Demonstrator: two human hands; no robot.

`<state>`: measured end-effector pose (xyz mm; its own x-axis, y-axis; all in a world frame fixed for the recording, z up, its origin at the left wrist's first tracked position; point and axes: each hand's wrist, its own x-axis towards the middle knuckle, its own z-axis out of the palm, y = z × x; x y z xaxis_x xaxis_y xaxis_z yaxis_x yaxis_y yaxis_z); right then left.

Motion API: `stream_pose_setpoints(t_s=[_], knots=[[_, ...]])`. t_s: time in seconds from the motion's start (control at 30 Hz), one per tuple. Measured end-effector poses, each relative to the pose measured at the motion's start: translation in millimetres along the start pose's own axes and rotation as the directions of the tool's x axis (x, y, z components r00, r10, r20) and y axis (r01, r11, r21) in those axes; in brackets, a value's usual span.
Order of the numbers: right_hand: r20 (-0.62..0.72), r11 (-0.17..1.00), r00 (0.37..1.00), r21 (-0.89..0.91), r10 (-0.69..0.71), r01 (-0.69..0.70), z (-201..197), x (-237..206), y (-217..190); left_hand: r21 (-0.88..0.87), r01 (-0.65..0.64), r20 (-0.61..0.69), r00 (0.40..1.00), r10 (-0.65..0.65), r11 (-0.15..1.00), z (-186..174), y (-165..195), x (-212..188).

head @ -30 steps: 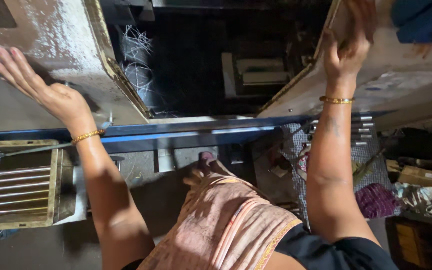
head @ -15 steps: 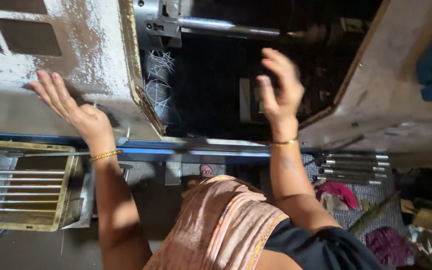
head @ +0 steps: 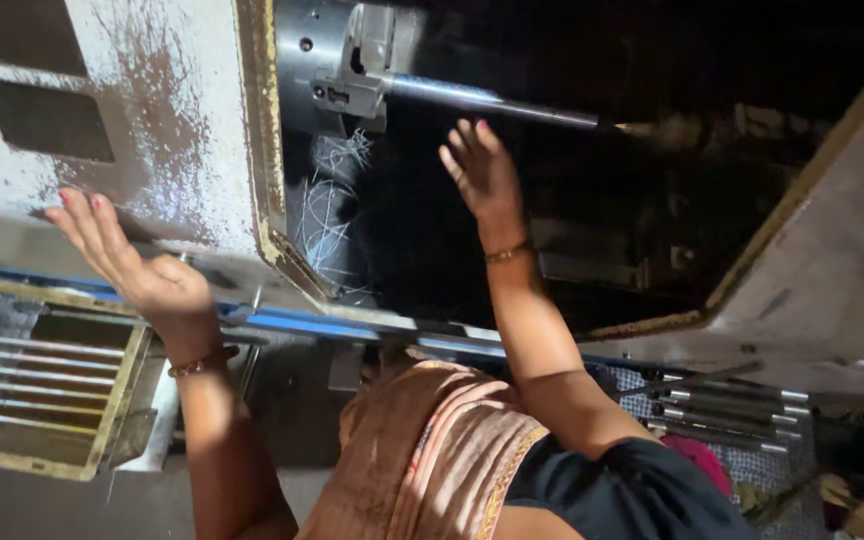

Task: The person wipes a cylindrical metal rod with a cloth, inspects it, and places it in a container. They then open a machine door, insert the rod into the machine, and close the door. The person repeats the wiping and inspection process with another rod.

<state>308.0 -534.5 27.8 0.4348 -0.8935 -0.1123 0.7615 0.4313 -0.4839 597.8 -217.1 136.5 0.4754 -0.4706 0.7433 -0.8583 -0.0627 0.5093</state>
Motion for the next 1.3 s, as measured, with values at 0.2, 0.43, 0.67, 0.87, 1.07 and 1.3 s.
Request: stream_pose_setpoints(t_s=[0.2, 0.43, 0.67, 0.87, 1.07, 1.3], knots=[[0.065, 0.984, 0.995, 0.162, -0.08, 0.068, 12, 42, -3, 0.015, 0.036, 0.014, 0.999, -0.036, 0.999, 4, 0, 4], [-0.054, 0.987, 0.995, 0.132, -0.083, 0.089, 13, 52, -6, 0.017, 0.066, 0.003, 0.998, -0.066, 0.998, 7, -3, 3], [-0.091, 0.984, 0.995, 0.169, -0.044, 0.059, 11, 49, -11, 0.014, 0.045, -0.026, 0.999, -0.045, 0.999, 12, -8, 3], [-0.089, 0.983, 0.996, 0.181, -0.007, 0.023, 4, 52, -22, 0.006, 0.025, -0.038, 0.999, -0.025, 1.0, 14, -9, 1], [-0.167, 0.945, 0.986, 0.32, -0.018, 0.072, -15, 52, -22, 0.033, 0.064, -0.015, 0.998, -0.063, 0.997, 9, -2, -2], [-0.36, 0.931, 0.915, 0.363, 0.182, -0.042, -50, -6, -17, 0.001, 0.045, -0.011, 0.999, -0.045, 0.999, 1, 5, 2]])
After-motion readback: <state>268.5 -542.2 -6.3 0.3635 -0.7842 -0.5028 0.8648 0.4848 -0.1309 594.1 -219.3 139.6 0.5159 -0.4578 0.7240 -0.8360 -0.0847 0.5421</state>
